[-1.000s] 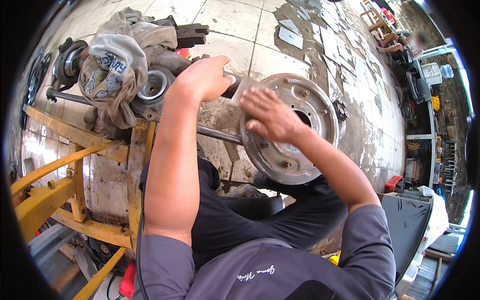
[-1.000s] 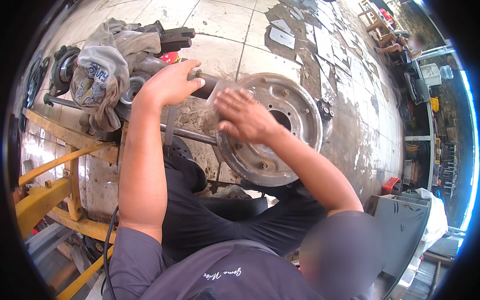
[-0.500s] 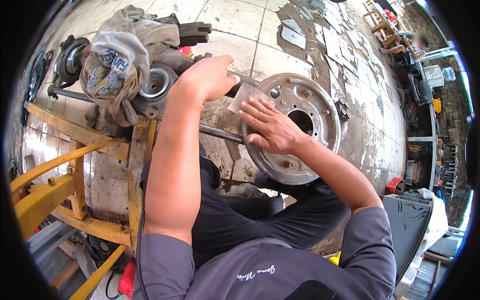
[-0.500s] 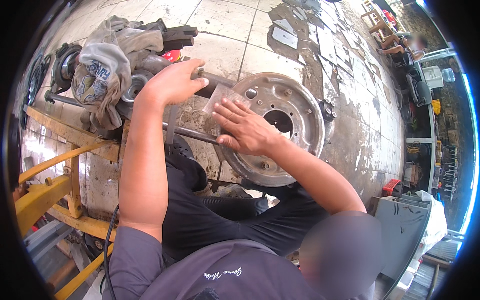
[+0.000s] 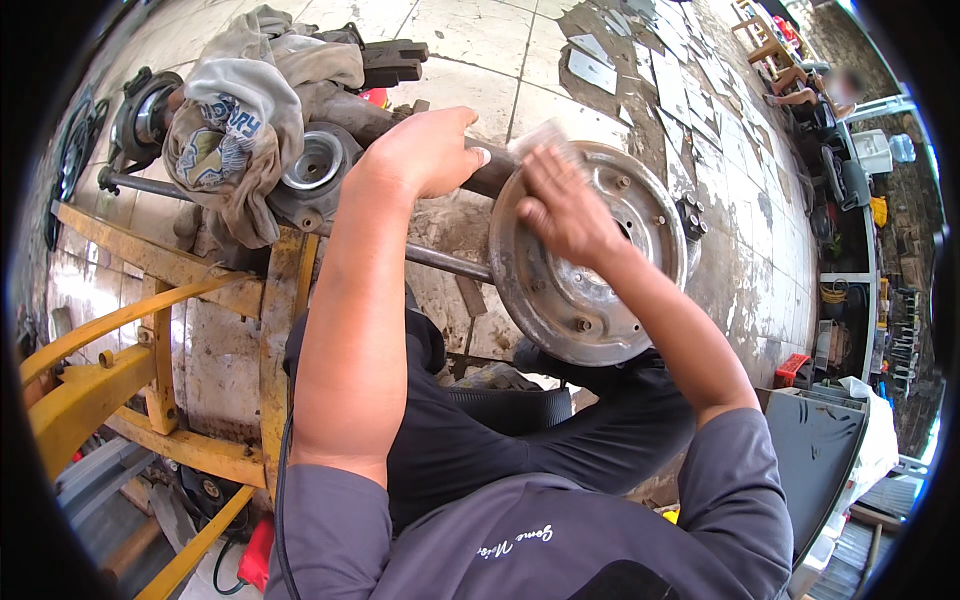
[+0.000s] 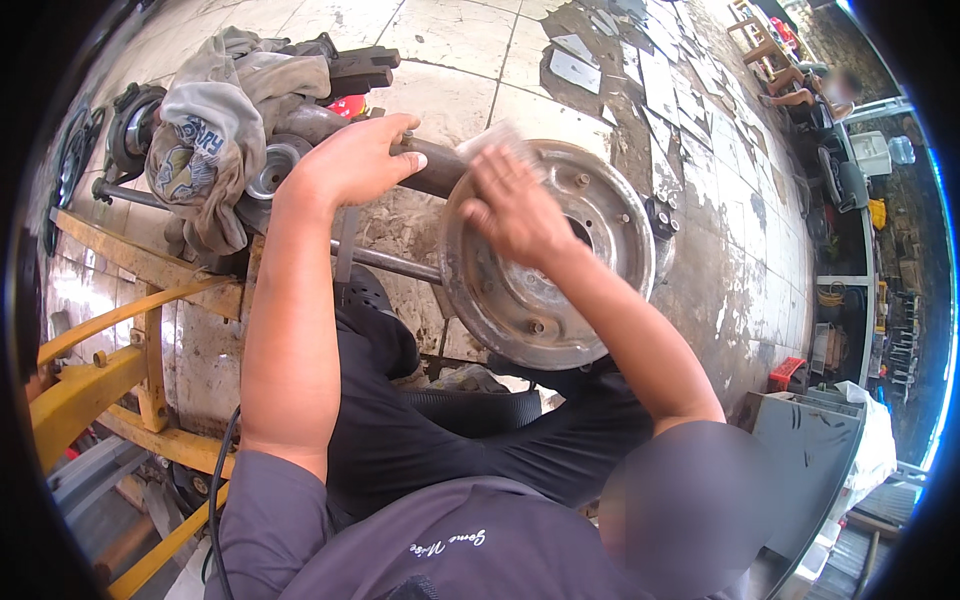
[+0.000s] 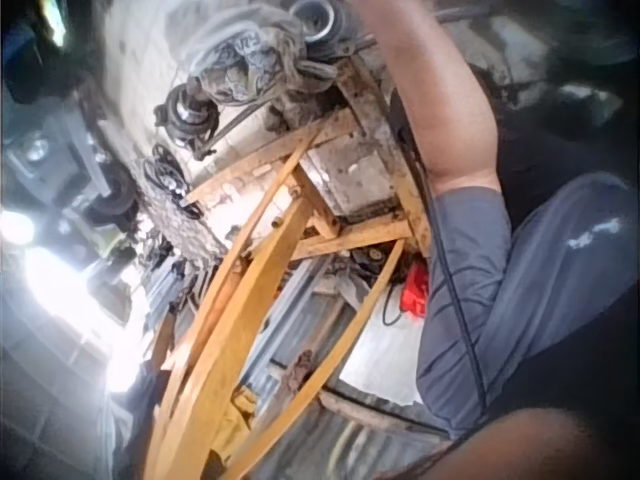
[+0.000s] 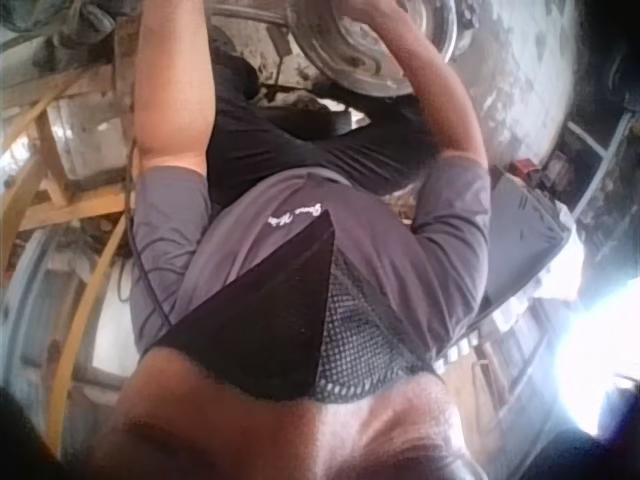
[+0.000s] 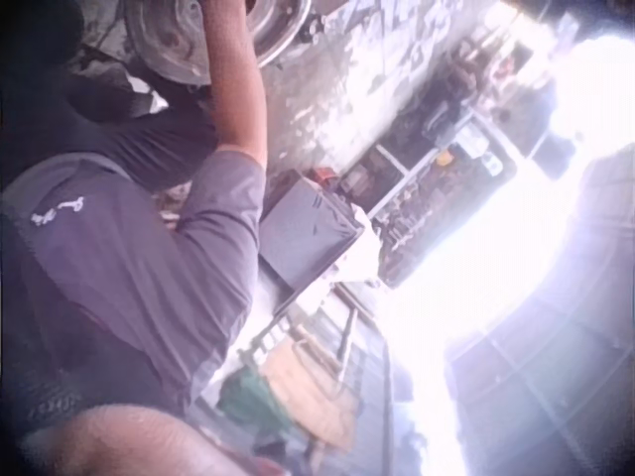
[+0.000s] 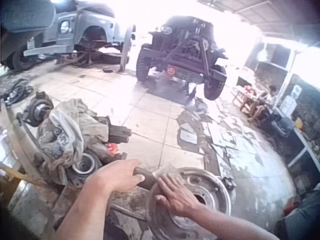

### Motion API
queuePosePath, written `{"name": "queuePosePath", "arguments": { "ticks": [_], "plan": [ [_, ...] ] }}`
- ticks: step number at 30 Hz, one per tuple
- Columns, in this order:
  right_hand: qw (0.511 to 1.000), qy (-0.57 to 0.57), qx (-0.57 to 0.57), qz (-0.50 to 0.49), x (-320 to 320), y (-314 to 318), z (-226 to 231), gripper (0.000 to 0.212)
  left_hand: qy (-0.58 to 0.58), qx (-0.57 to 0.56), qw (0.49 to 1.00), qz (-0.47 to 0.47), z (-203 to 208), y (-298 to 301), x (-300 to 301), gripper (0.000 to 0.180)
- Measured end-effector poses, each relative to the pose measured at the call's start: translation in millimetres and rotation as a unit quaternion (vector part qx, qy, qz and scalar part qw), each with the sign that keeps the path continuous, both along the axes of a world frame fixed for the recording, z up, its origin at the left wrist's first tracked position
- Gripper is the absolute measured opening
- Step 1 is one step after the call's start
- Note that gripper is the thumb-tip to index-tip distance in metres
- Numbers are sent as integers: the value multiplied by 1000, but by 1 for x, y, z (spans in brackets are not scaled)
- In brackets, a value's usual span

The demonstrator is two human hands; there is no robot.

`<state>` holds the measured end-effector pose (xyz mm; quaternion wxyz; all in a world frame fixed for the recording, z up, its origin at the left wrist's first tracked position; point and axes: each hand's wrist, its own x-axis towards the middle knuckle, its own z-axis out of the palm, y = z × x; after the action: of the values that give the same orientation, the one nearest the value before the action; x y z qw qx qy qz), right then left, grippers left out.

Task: The person scrubs the surface of a brake drum with a sanding block while seated on the floor. They rotate the drum to access different areas and continue scrubbing the surface.

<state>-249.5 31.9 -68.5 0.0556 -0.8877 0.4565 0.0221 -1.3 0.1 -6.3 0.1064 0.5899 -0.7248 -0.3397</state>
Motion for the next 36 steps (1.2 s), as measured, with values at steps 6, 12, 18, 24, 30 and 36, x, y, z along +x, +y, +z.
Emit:
{"name": "queuePosePath", "arguments": {
  "ticks": [6, 12, 18, 24, 30, 36],
  "plan": [
    [991, 80, -11, -106, -9, -31, 8, 77, -9, 9, 1000, -4, 3, -2, 0, 60],
    [997, 78, 22, -16, 7, 0, 5, 75, -32, 17, 999, 13, 4, -4, 5, 61],
    [995, -27, -42, -89, -8, -16, -3, 73, 21, -47, 998, 41, 0, -2, 11, 57],
    [986, -64, -126, -83, -26, -34, -3, 50, 9, -299, 911, 283, 2, -9, 61, 55],
    [945, -252, -63, -200, -42, -34, 48, 29, -162, -195, 801, 542, -28, 9, 107, 84],
    [895, -317, -178, -260, -106, 16, 73, 30, -71, -288, 815, 498, -44, 7, 149, 51]
  ]
}}
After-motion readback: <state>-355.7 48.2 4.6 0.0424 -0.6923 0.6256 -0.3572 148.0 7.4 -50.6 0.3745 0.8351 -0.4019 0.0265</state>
